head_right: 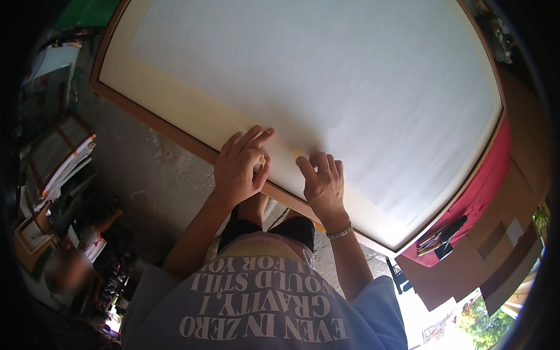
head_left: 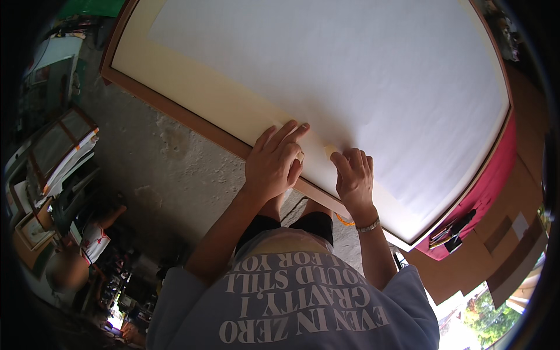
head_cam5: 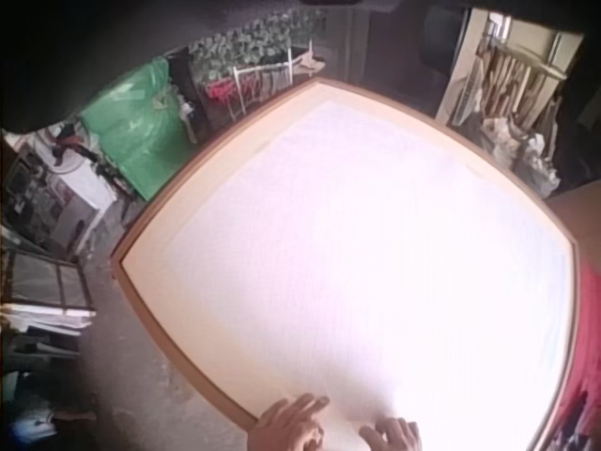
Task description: The person uses pliers to remove staples from a wooden frame, then flips the frame and inserts a white backing board and a black mat. The person smooths the backing and mat into place within the frame.
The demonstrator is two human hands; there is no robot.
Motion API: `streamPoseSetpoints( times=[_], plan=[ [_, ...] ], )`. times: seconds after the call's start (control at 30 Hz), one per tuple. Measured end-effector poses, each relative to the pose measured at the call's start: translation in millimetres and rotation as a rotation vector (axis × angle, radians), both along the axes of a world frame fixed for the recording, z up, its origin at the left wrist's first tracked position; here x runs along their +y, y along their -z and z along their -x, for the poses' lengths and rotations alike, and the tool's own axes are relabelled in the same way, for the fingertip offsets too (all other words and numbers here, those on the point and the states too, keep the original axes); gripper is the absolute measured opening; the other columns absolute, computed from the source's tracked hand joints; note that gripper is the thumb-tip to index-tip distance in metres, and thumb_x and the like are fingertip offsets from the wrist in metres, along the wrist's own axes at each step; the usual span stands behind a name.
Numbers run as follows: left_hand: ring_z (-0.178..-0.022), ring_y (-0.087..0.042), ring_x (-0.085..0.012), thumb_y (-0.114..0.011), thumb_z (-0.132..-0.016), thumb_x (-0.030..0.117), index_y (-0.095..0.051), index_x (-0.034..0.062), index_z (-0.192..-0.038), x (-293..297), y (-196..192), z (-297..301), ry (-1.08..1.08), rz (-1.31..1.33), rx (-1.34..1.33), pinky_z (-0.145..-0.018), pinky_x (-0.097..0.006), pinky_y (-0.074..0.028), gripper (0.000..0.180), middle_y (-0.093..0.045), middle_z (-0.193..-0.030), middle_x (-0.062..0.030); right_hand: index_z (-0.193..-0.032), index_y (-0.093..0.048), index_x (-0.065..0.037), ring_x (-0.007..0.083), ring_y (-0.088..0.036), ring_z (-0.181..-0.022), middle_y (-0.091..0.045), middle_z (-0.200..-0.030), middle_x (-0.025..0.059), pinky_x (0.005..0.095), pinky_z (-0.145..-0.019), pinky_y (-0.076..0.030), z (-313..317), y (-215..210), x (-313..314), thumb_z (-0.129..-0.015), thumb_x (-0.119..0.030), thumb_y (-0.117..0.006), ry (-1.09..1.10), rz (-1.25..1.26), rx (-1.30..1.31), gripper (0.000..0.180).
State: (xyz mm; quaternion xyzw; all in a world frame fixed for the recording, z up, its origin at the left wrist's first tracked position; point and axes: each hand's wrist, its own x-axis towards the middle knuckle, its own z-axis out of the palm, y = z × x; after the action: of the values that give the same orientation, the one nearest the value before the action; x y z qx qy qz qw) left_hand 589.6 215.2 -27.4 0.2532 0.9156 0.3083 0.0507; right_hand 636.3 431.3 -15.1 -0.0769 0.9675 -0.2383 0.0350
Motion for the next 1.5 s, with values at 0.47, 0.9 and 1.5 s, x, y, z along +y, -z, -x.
streamPoseSetpoints(
  times=[0.47, 0.9, 1.5],
  plan=[
    [-0.136, -0.054, -0.0256, -0.068, -0.088, 0.012, -0.051, 0.0110, -0.097, -0.8, -1.8, 1.3, -0.005, -0.010, 0.032, -0.109, -0.048, -0.042, 0.019, -0.062, -0.143, -0.0034, -0.101, -0.062, -0.006, 0.0316, -0.060, -0.081, -0.057, -0.092, 0.0116, 0.0433, -0.072, -0.050, -21.9, -13.9, 0.4, -0.086, 0.004, -0.067, 0.075, 0.000, -0.092, 0.019],
    [-0.124, -0.059, -0.0335, -0.065, -0.097, 0.049, -0.055, 0.0041, -0.112, -4.6, -37.4, -15.5, -0.003, -0.483, -0.245, -0.104, -0.046, -0.044, 0.048, -0.063, -0.130, -0.0150, -0.108, -0.062, -0.001, 0.0312, -0.058, -0.096, -0.057, -0.104, 0.0164, 0.0401, -0.083, -0.049, -44.2, -85.0, -22.0, -0.094, 0.007, -0.052, 0.217, 0.563, -0.075, 0.019],
    [-0.072, -0.060, -0.0374, -0.067, -0.094, 0.016, -0.055, 0.0022, -0.092, -84.2, -74.9, 93.2, -0.153, -0.471, -0.187, -0.068, -0.045, -0.049, 0.019, -0.057, -0.079, -0.0165, -0.117, -0.060, 0.002, 0.0237, -0.070, -0.096, -0.070, -0.109, 0.0192, 0.0354, -0.089, -0.054, 129.4, -120.8, -119.5, -0.097, 0.010, -0.051, -0.060, 0.721, -0.210, 0.023]
  ],
)
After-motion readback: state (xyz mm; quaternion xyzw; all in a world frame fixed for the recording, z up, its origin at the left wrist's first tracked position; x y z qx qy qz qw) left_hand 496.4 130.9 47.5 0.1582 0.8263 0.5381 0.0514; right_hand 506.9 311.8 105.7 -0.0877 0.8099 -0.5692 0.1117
